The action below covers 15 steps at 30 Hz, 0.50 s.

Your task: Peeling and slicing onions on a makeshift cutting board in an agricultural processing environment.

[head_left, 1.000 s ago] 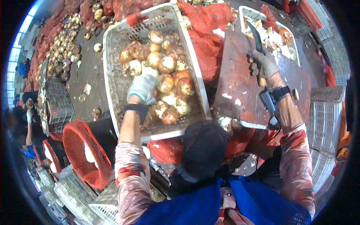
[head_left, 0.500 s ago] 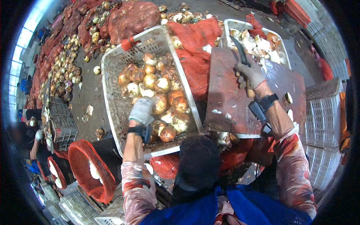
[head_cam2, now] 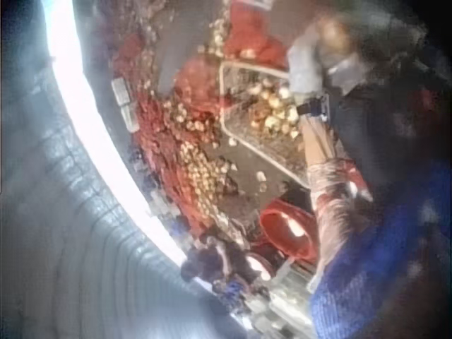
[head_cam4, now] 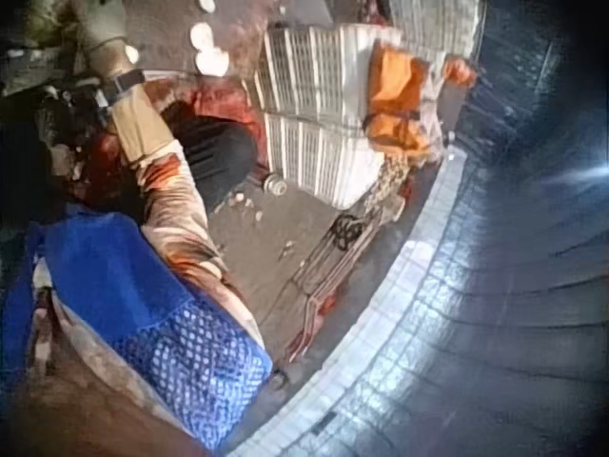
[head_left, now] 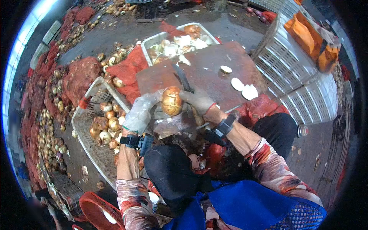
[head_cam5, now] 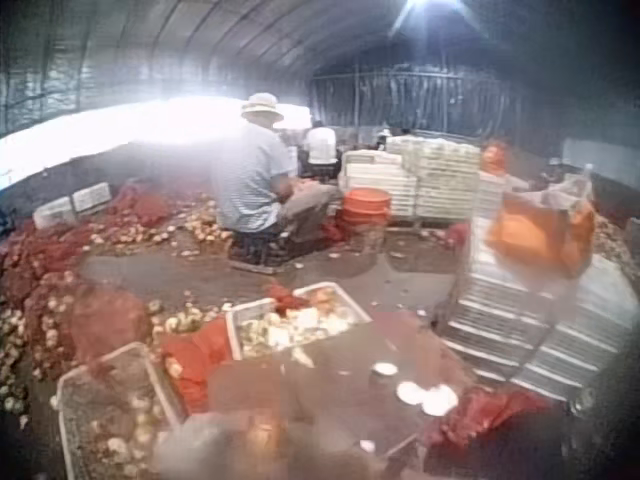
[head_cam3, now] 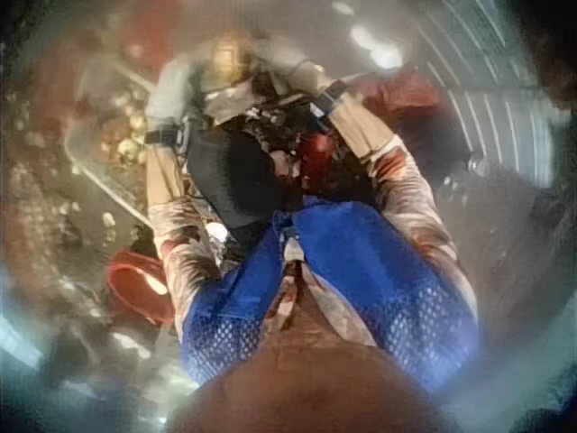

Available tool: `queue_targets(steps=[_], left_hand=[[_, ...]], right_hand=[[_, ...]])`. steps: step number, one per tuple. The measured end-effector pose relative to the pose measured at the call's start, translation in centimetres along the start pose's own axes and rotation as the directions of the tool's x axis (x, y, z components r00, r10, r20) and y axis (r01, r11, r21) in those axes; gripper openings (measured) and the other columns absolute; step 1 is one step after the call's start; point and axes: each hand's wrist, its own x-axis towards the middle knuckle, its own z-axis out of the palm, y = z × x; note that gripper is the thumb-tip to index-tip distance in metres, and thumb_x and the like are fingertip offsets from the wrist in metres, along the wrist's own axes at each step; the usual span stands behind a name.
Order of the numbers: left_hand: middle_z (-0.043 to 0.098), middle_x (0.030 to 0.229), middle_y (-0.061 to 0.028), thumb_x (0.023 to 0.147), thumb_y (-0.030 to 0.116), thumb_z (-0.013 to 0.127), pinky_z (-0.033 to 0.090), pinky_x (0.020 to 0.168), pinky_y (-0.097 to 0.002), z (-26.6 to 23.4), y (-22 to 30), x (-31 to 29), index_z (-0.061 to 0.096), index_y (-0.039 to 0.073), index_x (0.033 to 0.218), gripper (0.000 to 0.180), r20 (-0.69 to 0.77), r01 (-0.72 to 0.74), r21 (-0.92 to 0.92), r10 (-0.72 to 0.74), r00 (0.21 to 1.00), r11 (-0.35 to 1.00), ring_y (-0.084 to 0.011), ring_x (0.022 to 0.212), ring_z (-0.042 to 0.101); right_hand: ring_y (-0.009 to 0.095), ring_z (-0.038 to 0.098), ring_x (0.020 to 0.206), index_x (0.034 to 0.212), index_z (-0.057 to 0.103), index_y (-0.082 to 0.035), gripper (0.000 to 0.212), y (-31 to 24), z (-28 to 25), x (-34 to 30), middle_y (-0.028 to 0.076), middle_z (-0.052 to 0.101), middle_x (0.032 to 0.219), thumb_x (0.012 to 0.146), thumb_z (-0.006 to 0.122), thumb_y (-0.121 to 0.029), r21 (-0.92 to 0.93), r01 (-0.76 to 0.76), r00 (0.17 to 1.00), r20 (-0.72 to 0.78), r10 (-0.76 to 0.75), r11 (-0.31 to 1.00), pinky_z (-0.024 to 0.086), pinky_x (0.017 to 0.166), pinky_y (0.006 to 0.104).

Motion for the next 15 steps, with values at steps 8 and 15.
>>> queue_targets(steps=[8,15], left_hand=[[0.058,0.119,-0.0197,0.096,0.021,0.046,0.044,0.093,-0.0343,2.6,1.7,1.7,0.049,-0.005,0.126,0.040,0.071,0.175,-0.181,-0.165,0.984,0.968,-0.0293,0.112,0.056],[0.055,0.125,-0.0199,0.096,0.022,0.039,0.046,0.092,-0.0323,4.1,-5.1,1.6,0.051,0.001,0.129,0.040,-0.247,-0.080,0.184,0.125,0.961,0.980,-0.0271,0.109,0.057]], right_hand=[[0.017,0.059,0.056,0.110,0.051,0.001,0.043,3.8,-0.5,0.0,0.008,0.058,0.077,0.090,0.056,-0.037,0.269,0.045,0.998,-0.062,-0.029,0.962,0.050,0.045,0.0298],[0.014,0.055,0.063,0.103,0.058,-0.001,0.037,3.0,-4.3,-0.4,0.005,0.056,0.074,0.089,0.053,-0.035,-0.315,0.026,0.995,0.100,0.006,0.949,0.045,0.053,0.0286]])
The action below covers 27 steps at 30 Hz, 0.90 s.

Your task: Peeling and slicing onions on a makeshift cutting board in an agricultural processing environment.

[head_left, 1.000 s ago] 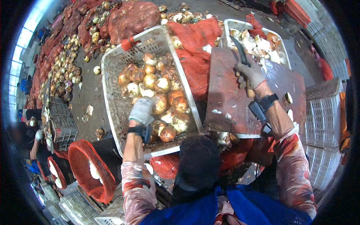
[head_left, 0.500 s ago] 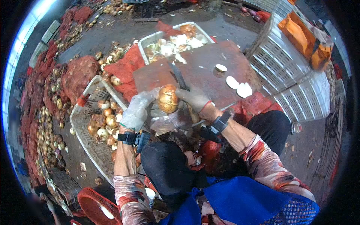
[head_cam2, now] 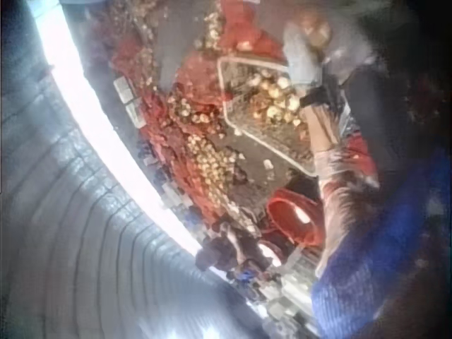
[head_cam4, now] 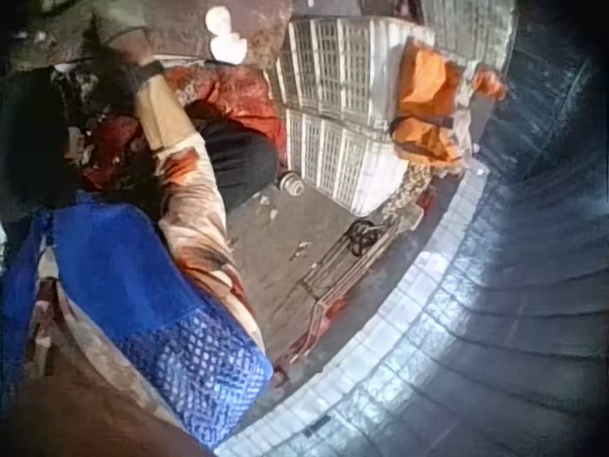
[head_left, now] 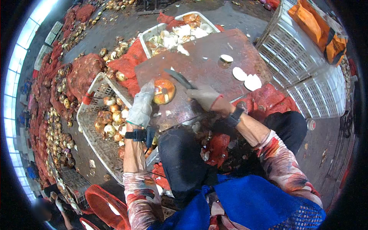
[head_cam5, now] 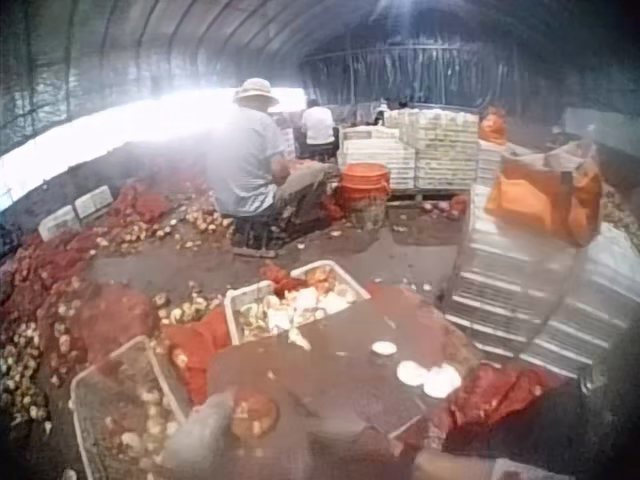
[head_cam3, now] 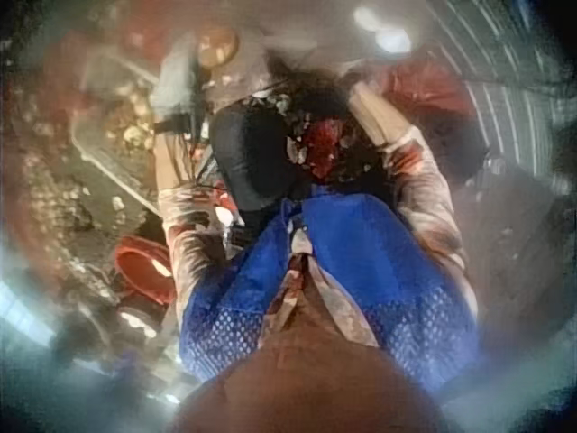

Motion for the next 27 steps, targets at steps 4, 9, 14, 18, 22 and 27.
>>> queue_targets(steps=[4,9,14,18,22,27], left_hand=[[0.062,0.111,-0.0080,0.096,0.034,0.041,0.050,0.079,-0.0298,1.3,0.7,1.1,0.054,0.006,0.128,0.044,-0.071,0.117,-0.418,-0.160,0.985,0.901,-0.0169,0.091,0.060],[0.063,0.096,-0.0071,0.091,0.043,0.049,0.045,0.049,-0.0299,-0.1,5.5,2.7,0.058,0.016,0.125,0.044,0.263,0.639,-0.637,-0.659,0.705,0.430,-0.0155,0.061,0.054],[0.060,0.115,-0.0113,0.095,0.039,0.047,0.044,0.091,-0.0322,0.0,5.7,2.3,0.057,0.006,0.124,0.045,0.064,0.441,-0.546,-0.489,0.870,0.712,-0.0204,0.107,0.056],[0.055,0.126,-0.0178,0.094,0.018,0.044,0.040,0.100,-0.0337,1.6,1.6,2.1,0.055,0.004,0.125,0.036,0.031,0.303,-0.431,-0.321,0.947,0.850,-0.0275,0.116,0.053],[0.053,0.127,-0.0194,0.091,0.007,0.042,0.041,0.100,-0.0361,0.1,0.5,2.3,0.050,0.005,0.130,0.039,-0.024,0.003,-0.054,-0.004,1.000,0.999,-0.0314,0.118,0.053],[0.055,0.123,-0.0207,0.086,0.012,0.054,0.047,0.093,-0.0374,-2.5,3.5,3.2,0.052,0.003,0.127,0.042,-0.037,0.197,-0.081,-0.200,0.979,0.977,-0.0320,0.114,0.055]], right_hand=[[0.021,0.053,0.068,0.096,0.059,-0.001,0.029,-0.1,-0.4,-2.7,0.010,0.056,0.076,0.091,0.052,-0.029,-0.166,0.122,0.992,-0.006,-0.125,0.979,0.042,0.061,0.0340],[0.034,0.061,0.075,0.102,0.061,-0.005,0.028,0.2,-0.4,-3.4,0.020,0.062,0.087,0.096,0.047,-0.028,-0.364,0.031,0.999,-0.028,-0.044,0.931,0.047,0.065,0.0385],[0.023,0.056,0.070,0.108,0.059,-0.004,0.031,2.1,0.2,-2.0,0.022,0.058,0.082,0.094,0.049,-0.029,-0.490,-0.032,0.996,-0.093,-0.015,0.871,0.046,0.067,0.0370],[0.039,0.060,0.081,0.106,0.059,-0.004,0.026,0.5,0.7,-3.2,0.023,0.061,0.088,0.093,0.048,-0.025,-0.426,0.078,0.992,-0.058,-0.113,0.901,0.047,0.070,0.0416],[0.041,0.059,0.093,0.108,0.060,-0.007,0.041,-1.6,-1.0,-2.8,0.024,0.062,0.098,0.091,0.038,-0.038,-0.578,-0.032,0.968,-0.220,-0.117,0.816,0.045,0.081,0.0492],[0.037,0.063,0.093,0.107,0.061,-0.003,0.031,-4.1,-4.8,0.3,0.020,0.065,0.100,0.088,0.051,-0.025,-0.852,-0.180,0.928,-0.313,-0.203,0.492,0.049,0.082,0.0471]])
